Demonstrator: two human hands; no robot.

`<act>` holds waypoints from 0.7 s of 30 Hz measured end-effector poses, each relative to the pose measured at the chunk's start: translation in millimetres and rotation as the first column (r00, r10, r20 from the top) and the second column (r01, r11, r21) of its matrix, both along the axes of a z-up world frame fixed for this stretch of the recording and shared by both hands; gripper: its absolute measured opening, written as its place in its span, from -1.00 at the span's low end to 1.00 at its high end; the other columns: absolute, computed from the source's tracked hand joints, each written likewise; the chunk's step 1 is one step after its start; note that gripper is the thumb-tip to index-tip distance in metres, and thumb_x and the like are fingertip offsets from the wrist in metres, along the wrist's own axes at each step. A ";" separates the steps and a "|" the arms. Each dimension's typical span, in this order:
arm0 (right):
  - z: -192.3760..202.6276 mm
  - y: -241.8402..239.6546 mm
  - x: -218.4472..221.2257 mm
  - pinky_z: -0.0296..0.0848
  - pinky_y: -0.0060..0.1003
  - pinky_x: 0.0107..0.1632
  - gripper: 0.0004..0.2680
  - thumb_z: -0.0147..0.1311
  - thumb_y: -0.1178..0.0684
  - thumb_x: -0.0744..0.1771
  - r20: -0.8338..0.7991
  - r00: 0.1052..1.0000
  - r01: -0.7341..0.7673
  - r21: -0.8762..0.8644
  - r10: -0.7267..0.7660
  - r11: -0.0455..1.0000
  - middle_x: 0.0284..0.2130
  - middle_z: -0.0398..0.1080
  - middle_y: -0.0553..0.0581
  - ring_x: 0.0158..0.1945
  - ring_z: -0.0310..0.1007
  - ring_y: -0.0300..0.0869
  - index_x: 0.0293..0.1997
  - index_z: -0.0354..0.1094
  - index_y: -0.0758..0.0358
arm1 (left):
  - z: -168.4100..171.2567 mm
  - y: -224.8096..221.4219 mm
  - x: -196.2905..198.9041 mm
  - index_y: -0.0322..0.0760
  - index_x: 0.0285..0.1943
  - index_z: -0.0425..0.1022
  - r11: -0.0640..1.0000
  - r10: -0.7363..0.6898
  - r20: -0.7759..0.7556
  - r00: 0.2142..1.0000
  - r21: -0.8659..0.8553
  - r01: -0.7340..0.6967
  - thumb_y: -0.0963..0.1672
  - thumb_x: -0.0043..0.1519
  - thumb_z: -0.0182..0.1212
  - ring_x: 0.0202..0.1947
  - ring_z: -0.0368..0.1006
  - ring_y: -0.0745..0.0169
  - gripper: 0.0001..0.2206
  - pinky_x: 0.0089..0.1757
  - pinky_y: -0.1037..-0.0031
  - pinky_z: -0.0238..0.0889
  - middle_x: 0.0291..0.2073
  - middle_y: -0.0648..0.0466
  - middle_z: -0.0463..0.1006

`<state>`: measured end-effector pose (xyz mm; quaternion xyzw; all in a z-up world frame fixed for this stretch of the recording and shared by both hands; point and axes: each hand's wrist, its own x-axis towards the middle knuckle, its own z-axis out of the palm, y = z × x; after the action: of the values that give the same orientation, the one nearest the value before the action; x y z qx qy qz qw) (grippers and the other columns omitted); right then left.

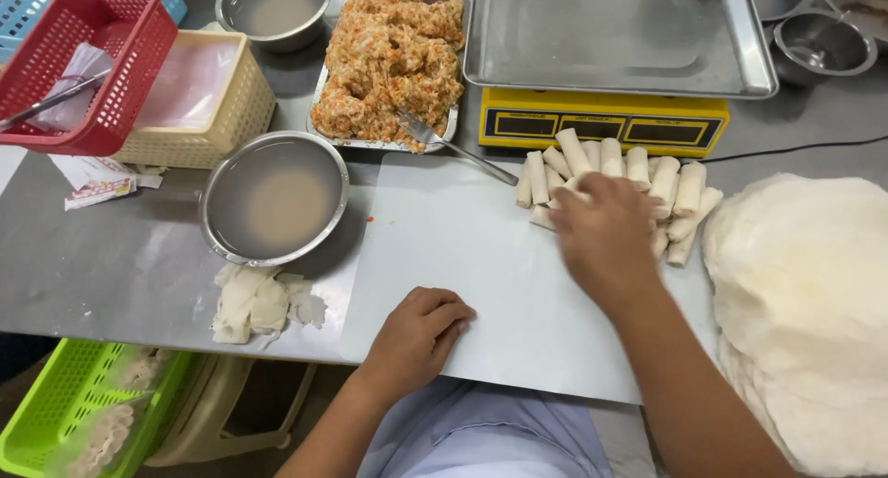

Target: The person is manually wrapping spring rolls by portioning filling onto wrappers and rolling them up.

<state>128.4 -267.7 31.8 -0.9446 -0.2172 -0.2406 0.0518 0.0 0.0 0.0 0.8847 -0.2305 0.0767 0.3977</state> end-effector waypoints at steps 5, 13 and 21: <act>37.2 -131.1 -68.0 0.23 0.23 0.21 -0.47 -0.03 -0.33 0.32 -0.268 0.702 0.572 -0.339 -0.660 0.747 0.35 0.33 0.35 0.39 0.21 0.21 0.39 0.33 0.16 | -0.3 -2.5 -0.8 -0.28 -0.01 0.57 1.000 0.010 0.030 0.999 -0.002 -0.010 -0.21 0.30 0.16 -0.17 0.41 0.01 -0.85 -0.12 0.33 0.39 -0.15 0.04 0.53; 22.4 -153.3 -108.0 -0.30 0.48 0.43 -0.57 0.00 -0.24 0.35 -0.295 0.839 0.445 -0.109 -0.457 0.889 0.45 0.11 0.30 0.59 -0.10 0.28 0.37 0.23 0.05 | 9.2 -4.8 0.0 -0.24 -0.08 0.61 0.998 -0.033 0.004 0.999 -0.051 0.033 -0.18 0.29 0.17 -0.19 0.48 0.02 -0.88 -0.10 0.27 0.33 -0.19 0.03 0.62; 29.3 -157.5 -132.7 -0.36 0.65 0.42 -0.79 0.06 0.19 0.24 -0.372 0.869 0.347 -0.013 -0.327 0.938 0.41 0.23 0.12 0.61 -0.07 0.18 -0.06 0.43 0.18 | 17.5 -12.7 -5.7 -0.10 -0.07 0.65 0.999 -0.020 -0.136 0.991 -0.038 0.015 -0.12 0.31 0.13 -0.11 0.53 0.22 -0.84 0.01 0.29 0.20 -0.16 0.22 0.66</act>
<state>-4.4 -425.3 61.1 -0.9943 -0.0290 -0.0705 0.0745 -5.7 -12.7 17.5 0.8783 -0.2094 0.0169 0.4295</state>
